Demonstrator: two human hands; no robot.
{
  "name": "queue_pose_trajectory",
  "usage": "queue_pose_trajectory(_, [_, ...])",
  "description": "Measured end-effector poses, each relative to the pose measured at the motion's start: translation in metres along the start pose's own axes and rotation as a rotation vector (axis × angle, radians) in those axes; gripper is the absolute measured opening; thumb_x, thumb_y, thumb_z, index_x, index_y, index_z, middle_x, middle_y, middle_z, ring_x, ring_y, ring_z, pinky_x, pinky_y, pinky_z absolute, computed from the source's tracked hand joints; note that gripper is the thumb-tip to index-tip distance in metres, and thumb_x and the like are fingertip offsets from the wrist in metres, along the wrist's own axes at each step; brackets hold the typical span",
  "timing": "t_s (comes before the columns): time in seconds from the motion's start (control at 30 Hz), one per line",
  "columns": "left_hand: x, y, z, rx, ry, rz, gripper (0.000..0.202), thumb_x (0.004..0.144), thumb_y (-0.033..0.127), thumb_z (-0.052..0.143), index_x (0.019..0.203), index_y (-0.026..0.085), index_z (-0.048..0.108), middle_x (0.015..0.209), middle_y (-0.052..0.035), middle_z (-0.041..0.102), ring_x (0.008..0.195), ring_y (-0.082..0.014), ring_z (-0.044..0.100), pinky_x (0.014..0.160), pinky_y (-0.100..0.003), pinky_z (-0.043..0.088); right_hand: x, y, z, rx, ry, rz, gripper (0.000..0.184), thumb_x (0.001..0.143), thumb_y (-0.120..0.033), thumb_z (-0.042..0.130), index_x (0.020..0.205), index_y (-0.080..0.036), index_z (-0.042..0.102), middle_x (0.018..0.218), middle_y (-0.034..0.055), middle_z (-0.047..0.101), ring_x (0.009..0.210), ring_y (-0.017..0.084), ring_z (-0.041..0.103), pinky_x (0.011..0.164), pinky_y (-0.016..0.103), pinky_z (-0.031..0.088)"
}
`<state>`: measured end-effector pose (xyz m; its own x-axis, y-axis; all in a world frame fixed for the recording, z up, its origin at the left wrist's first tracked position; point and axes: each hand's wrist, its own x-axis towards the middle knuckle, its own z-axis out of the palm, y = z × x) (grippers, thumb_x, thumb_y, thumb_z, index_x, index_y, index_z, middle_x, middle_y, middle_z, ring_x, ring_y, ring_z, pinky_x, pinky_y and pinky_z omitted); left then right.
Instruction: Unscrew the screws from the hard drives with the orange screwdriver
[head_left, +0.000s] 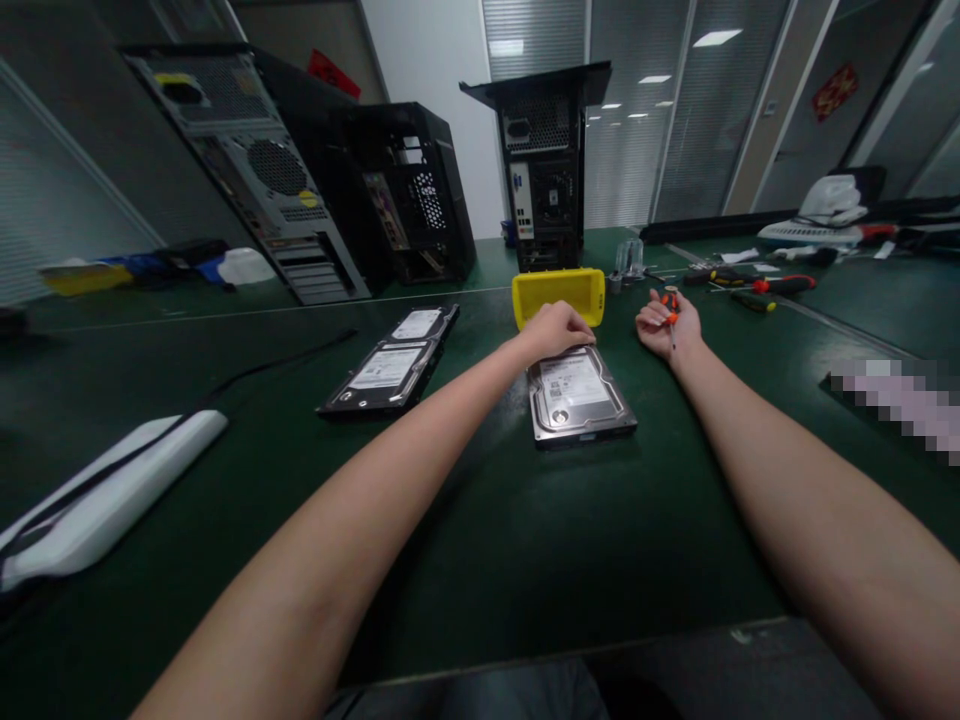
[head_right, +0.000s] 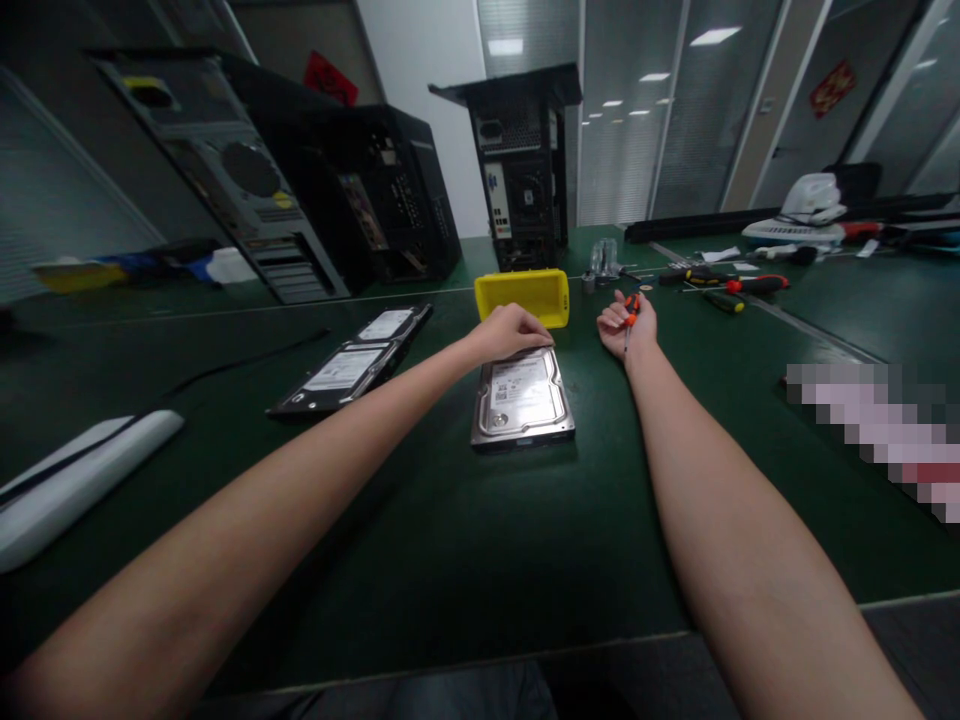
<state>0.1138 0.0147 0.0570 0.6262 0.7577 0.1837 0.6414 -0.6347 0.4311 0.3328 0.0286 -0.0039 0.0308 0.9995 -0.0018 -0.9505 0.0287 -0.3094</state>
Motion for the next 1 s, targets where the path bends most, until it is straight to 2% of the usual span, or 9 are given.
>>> queue_pose_trajectory(0.13, [0.001,-0.003,-0.003,-0.025,-0.01,0.003,0.02,0.077,0.023,0.066,0.089,0.013,0.077,0.09,-0.011,0.073,0.089,-0.0229,0.064,0.086,-0.034,0.045,0.0,0.0,0.0,-0.001,0.0,0.007,0.038,0.097,-0.042,0.023,0.079,-0.017,0.046,0.042,-0.0096,0.021,0.032,0.006,0.025,0.032,0.017,0.026])
queue_pose_trajectory(0.37, [0.0,-0.003,-0.006,-0.014,-0.04,0.017,0.019,0.076,0.02,0.064,0.089,0.014,0.077,0.091,-0.0091,0.074,0.089,-0.0205,0.065,0.085,-0.029,0.043,0.0,-0.001,0.001,-0.009,-0.001,0.012,0.038,0.097,-0.042,0.022,0.078,-0.018,0.046,0.041,-0.0095,0.021,0.032,0.006,0.025,0.032,0.017,0.026])
queue_pose_trajectory(0.5, [-0.001,-0.004,-0.003,-0.003,-0.022,0.046,0.021,0.076,0.019,0.063,0.091,0.013,0.077,0.092,-0.011,0.074,0.089,-0.0218,0.065,0.085,-0.03,0.044,0.0,-0.001,0.0,-0.006,-0.014,0.013,0.039,0.097,-0.042,0.023,0.078,-0.017,0.046,0.042,-0.0096,0.021,0.032,0.006,0.025,0.033,0.017,0.026])
queue_pose_trajectory(0.77, [0.0,-0.004,0.002,0.047,0.013,0.093,0.019,0.079,0.021,0.061,0.091,0.017,0.076,0.096,-0.0074,0.073,0.095,-0.0208,0.063,0.089,-0.03,0.042,0.001,0.0,-0.001,0.005,-0.012,0.005,0.04,0.097,-0.043,0.023,0.079,-0.017,0.047,0.042,-0.0097,0.02,0.032,0.006,0.025,0.033,0.017,0.026])
queue_pose_trajectory(1.0, [-0.002,0.001,0.005,-0.013,0.056,0.068,0.017,0.078,0.021,0.064,0.09,0.017,0.075,0.096,-0.0079,0.073,0.095,-0.0206,0.063,0.088,-0.031,0.043,-0.001,0.0,0.001,0.0,-0.007,0.008,0.04,0.097,-0.043,0.022,0.078,-0.017,0.047,0.042,-0.01,0.02,0.032,0.006,0.025,0.033,0.017,0.027])
